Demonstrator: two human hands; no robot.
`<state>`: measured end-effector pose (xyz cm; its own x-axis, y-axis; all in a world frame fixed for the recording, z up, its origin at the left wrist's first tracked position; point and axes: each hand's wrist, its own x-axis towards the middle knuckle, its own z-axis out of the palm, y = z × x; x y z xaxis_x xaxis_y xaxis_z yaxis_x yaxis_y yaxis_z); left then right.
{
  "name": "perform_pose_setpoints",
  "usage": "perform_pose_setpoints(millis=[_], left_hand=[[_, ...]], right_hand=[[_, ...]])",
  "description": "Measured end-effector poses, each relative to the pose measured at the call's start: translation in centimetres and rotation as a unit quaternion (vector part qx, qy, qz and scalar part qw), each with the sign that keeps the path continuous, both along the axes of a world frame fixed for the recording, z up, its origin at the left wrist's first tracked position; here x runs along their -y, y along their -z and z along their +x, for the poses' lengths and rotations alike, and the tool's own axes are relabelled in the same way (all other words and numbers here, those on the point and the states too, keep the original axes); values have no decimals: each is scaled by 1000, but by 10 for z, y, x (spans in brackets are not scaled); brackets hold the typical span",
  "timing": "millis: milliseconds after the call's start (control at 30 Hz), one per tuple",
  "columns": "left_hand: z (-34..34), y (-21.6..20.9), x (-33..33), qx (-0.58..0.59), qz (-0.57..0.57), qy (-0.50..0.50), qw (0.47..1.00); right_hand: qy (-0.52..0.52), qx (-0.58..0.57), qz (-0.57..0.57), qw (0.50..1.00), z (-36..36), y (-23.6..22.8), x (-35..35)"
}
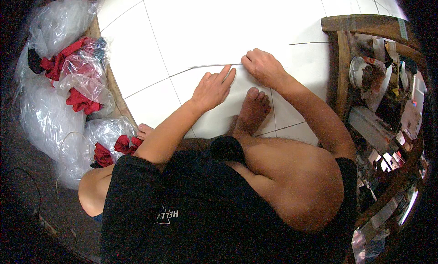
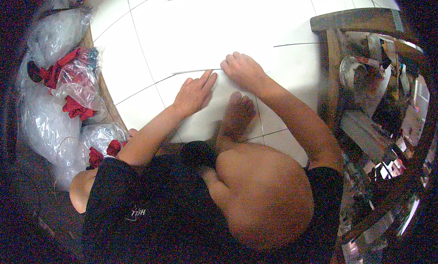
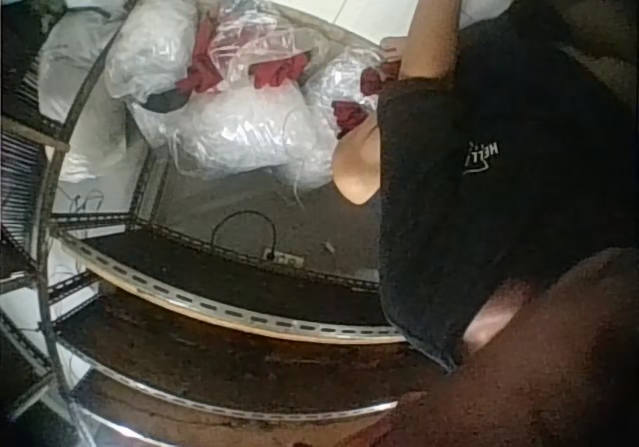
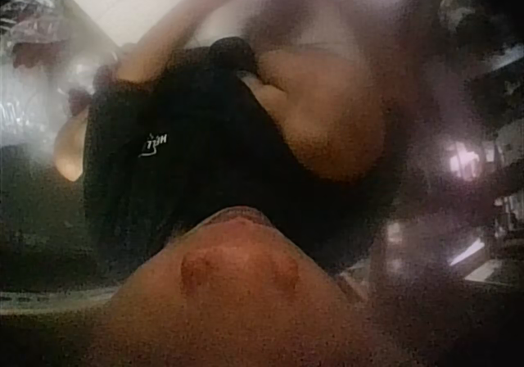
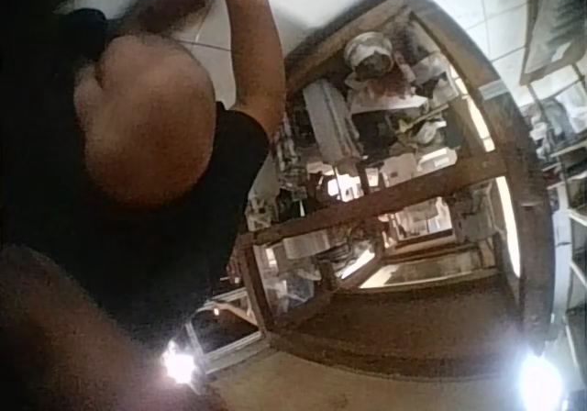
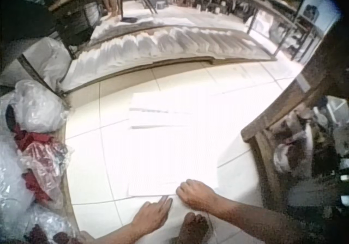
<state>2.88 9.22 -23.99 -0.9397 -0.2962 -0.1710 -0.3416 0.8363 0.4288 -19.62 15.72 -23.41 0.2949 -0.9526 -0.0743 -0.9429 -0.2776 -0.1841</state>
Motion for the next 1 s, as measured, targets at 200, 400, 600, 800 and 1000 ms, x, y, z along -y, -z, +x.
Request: perform_pose_setpoints(millis=[200, 400, 600, 800, 1000], left_hand=[[2, 9, -3, -11, -15, 14, 1000], [0, 7, -6, 17, -47, 21, 999], [1, 10, -7, -32, -96, 20, 995], [1, 12, -7, -25, -90, 18, 995], [8, 14, -3, -27, -49, 25, 998]], right_hand=[[2, 16, -45, 999, 0, 6, -3], [-35, 5, -55, 998, 0, 7, -1], [-48, -22, -59, 997, 3, 8, -1], [-37, -39, -65, 996, 6, 9, -4], [-32, -48, -69, 996, 11, 5, -4]])
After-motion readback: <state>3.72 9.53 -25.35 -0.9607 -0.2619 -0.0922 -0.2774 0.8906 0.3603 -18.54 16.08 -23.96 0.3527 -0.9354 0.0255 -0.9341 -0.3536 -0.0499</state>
